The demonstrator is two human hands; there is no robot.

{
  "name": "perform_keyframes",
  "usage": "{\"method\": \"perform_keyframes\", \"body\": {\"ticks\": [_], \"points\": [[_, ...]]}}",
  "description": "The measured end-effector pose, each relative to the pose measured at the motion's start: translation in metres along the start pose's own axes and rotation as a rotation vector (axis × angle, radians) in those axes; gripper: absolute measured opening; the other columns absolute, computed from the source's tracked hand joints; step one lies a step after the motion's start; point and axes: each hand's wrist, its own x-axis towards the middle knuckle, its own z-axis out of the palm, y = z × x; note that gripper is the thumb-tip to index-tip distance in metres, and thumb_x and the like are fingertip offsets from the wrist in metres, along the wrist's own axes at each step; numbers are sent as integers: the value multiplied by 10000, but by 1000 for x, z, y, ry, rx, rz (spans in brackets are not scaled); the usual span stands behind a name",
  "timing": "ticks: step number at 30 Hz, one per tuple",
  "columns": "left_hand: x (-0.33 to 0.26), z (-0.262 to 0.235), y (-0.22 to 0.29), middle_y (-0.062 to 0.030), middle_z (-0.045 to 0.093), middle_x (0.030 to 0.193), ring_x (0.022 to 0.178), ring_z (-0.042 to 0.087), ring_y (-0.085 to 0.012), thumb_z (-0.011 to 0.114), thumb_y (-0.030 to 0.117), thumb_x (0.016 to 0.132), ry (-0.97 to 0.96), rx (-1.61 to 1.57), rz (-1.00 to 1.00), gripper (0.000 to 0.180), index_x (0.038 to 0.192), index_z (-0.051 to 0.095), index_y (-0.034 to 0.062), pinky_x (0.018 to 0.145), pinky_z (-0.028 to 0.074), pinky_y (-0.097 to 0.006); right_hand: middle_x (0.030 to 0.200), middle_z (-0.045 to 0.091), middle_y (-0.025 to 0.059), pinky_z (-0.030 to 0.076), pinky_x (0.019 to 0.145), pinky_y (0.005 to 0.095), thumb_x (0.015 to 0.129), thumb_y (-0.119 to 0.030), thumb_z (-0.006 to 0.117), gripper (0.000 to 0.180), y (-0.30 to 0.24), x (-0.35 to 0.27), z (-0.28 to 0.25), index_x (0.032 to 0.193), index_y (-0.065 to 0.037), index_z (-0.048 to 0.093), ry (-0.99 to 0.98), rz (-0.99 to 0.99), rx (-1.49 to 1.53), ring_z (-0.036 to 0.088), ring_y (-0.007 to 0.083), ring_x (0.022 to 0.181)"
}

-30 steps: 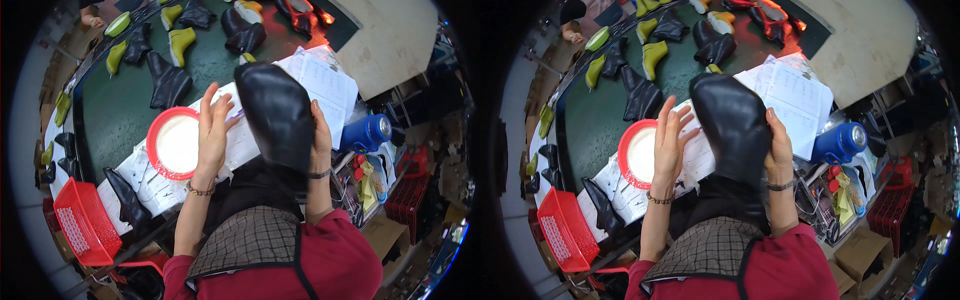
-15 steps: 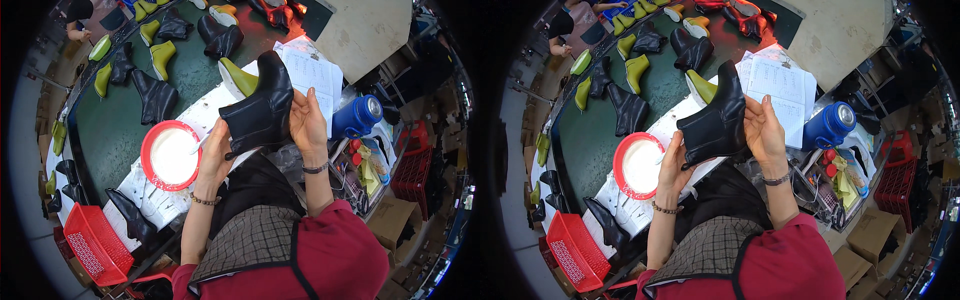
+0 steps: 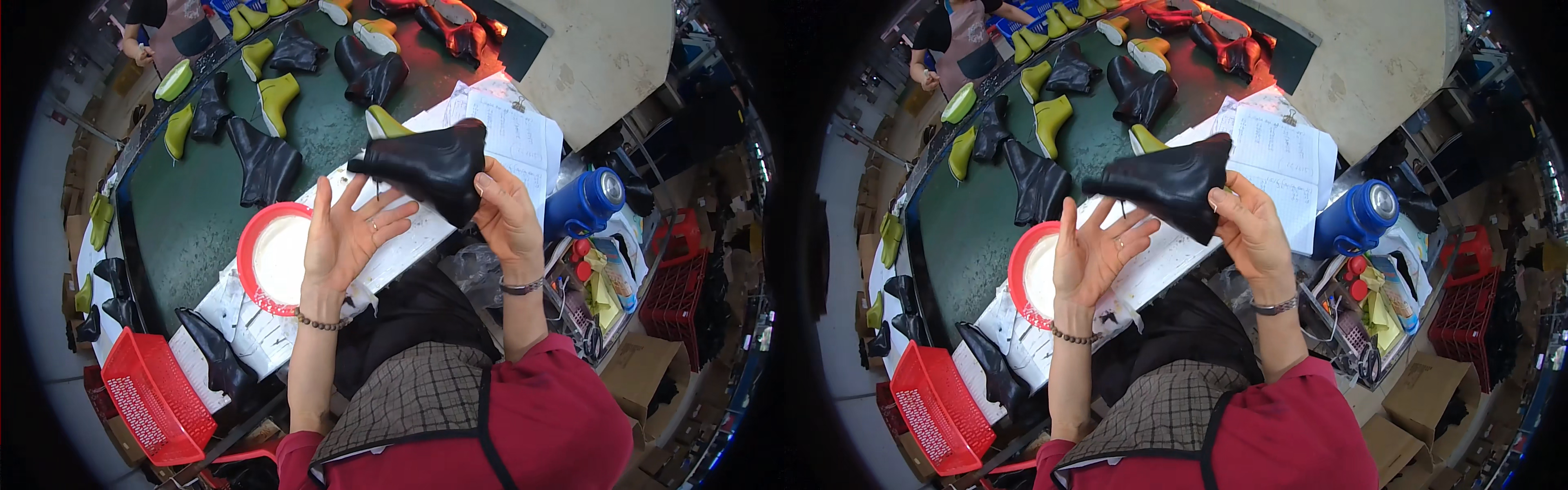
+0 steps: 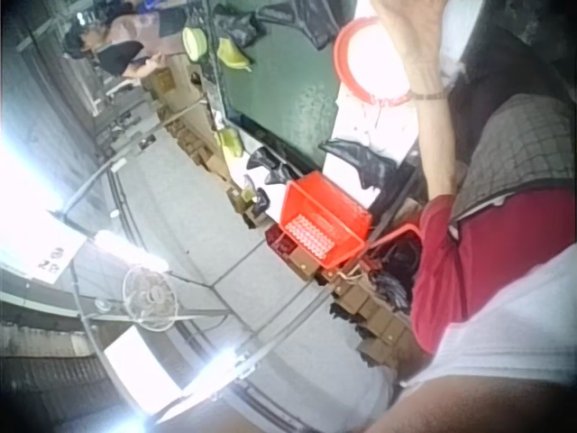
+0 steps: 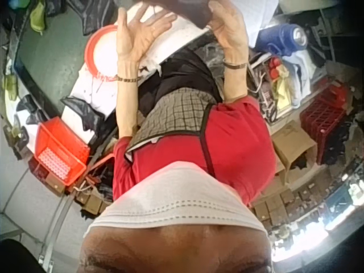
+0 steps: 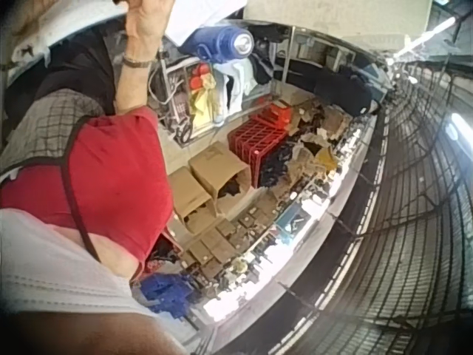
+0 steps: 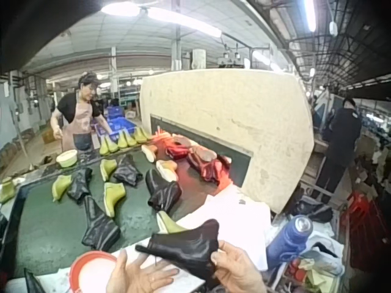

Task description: The person applies a white adhesive substance to the inner rim of black boot uppers using a small plastic spoon. They pick up boots from a red basket, apply the glue, and place the treated boots onto a green workbench. The person also handles a yellow boot form and a black boot upper, inspecting them briefly.

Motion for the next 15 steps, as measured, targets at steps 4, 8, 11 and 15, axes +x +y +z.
{"method": "perform_keyframes", "body": {"ticks": [4, 8, 11, 15], "points": [[2, 23, -10, -294, 393, 1556, 1369, 498, -423, 294, 649, 1057, -26, 385, 151, 782, 1637, 187, 135, 1037, 514, -532, 1351, 630, 100, 471, 1113, 417, 1026, -136, 567, 450, 17, 2, 18, 1442, 2, 465, 57, -94, 368, 607, 214, 1267], [4, 24, -28, -243, 434, 1549, 1381, 482, -352, 339, 579, 1079, 5, 565, 193, 720, 1638, 216, 141, 1050, 494, -481, 1347, 646, 97, 400, 1179, 471, 1024, -118, 559, 335, 33, 6, 9, 1348, -34, 557, 61, -148, 608, 569, 242, 1317], [3, 18, -40, -229, 479, 1512, 1334, 527, -336, 390, 502, 1093, 60, 585, 149, 681, 1615, 264, 82, 1043, 495, -468, 1319, 668, 103, 380, 1190, 490, 1021, -120, 564, 266, 31, 7, 9, 1269, -36, 610, 42, -182, 659, 574, 250, 1309], [5, 8, -52, -229, 521, 1474, 1300, 565, -319, 408, 478, 1097, 56, 569, -12, 690, 1558, 331, -30, 1041, 497, -447, 1329, 664, 108, 380, 1188, 496, 1019, -122, 556, 280, 34, 6, 5, 1278, -26, 602, 27, -220, 683, 574, 256, 1308]]}}
